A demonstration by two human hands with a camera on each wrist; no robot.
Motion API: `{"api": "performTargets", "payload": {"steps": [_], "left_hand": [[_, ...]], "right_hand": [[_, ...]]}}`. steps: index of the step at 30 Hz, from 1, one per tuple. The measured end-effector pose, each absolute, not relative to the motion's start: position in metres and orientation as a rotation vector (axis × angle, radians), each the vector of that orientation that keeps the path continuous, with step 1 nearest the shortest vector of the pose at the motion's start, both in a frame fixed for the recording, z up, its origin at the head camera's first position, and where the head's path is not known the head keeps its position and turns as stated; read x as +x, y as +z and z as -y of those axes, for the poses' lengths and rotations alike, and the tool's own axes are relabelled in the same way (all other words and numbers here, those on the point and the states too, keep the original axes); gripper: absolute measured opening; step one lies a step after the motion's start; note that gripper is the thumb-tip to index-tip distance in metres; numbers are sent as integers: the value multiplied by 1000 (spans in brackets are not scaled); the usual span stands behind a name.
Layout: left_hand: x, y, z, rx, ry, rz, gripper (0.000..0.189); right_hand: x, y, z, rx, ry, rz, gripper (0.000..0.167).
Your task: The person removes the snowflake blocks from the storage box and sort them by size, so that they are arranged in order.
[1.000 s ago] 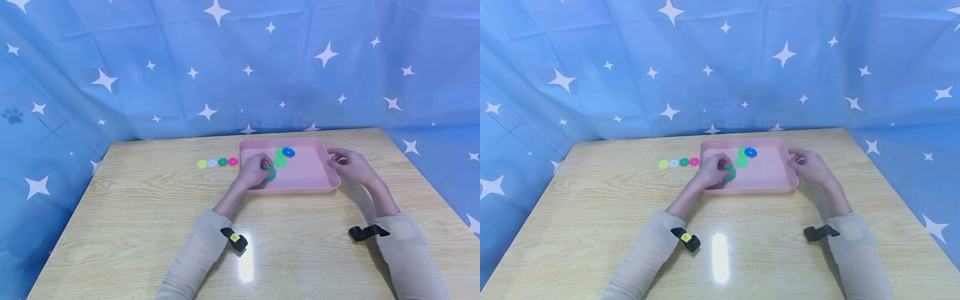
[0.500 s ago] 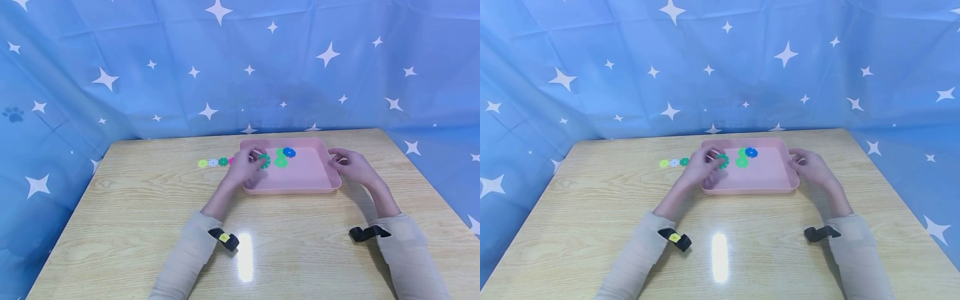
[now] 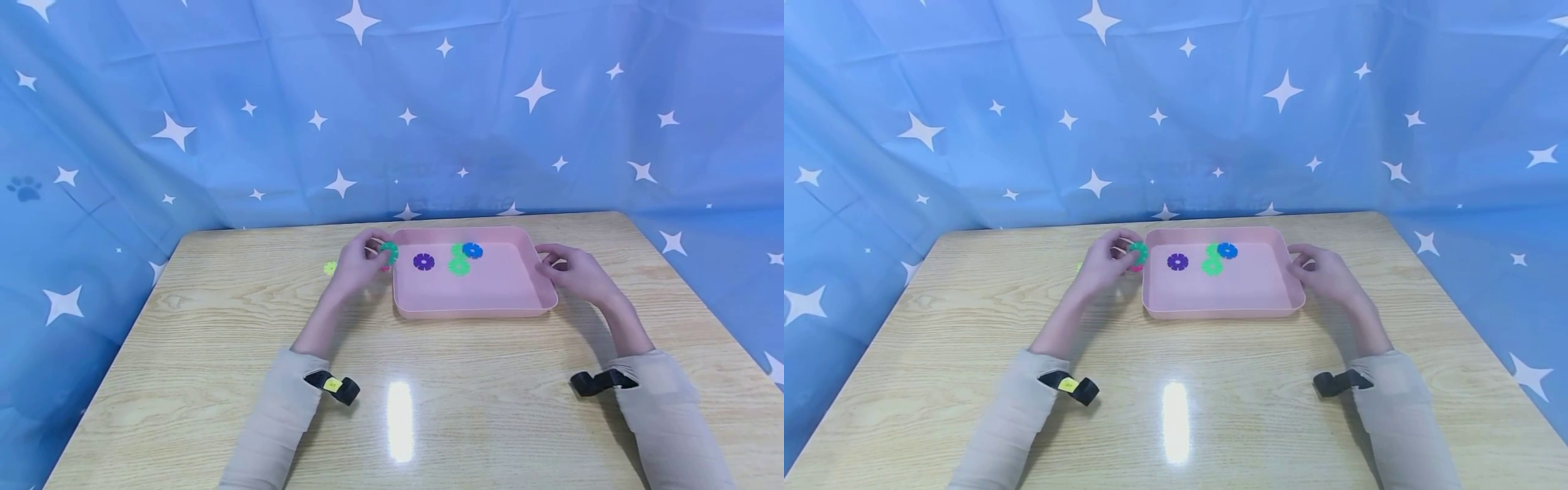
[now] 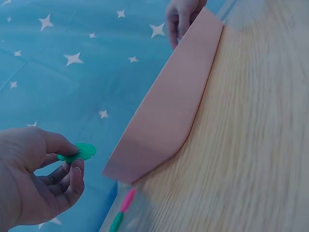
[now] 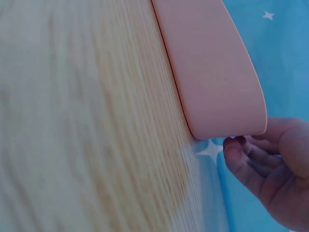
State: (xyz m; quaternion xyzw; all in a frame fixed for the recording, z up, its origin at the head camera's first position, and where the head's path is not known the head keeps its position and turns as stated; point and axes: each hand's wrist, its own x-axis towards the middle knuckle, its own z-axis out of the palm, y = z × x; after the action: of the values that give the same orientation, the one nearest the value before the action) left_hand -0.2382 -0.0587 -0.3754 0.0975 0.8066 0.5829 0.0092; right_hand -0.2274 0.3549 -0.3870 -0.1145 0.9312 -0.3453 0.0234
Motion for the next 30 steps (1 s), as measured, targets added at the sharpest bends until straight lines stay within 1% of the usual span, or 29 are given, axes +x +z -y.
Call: {"api": "performTargets", "payload": {"steps": [4, 15, 27, 30], "left_hand": [[-240, -376, 75, 284, 1825, -2555, 22], [-240, -379, 121, 245, 1869, -2523, 27], [-241, -393, 169, 116, 1851, -2514, 29], [-239, -396, 178, 51, 1815, -2523, 30]], "right_hand": [[-227, -386, -355, -351, -1074, -2881, 45], [-226, -386, -354, -377, -1097, -2882, 44], [-225, -384, -353, -364, -1077, -2888, 43], [-225, -384, -353, -366, -1083, -2884, 43]]}}
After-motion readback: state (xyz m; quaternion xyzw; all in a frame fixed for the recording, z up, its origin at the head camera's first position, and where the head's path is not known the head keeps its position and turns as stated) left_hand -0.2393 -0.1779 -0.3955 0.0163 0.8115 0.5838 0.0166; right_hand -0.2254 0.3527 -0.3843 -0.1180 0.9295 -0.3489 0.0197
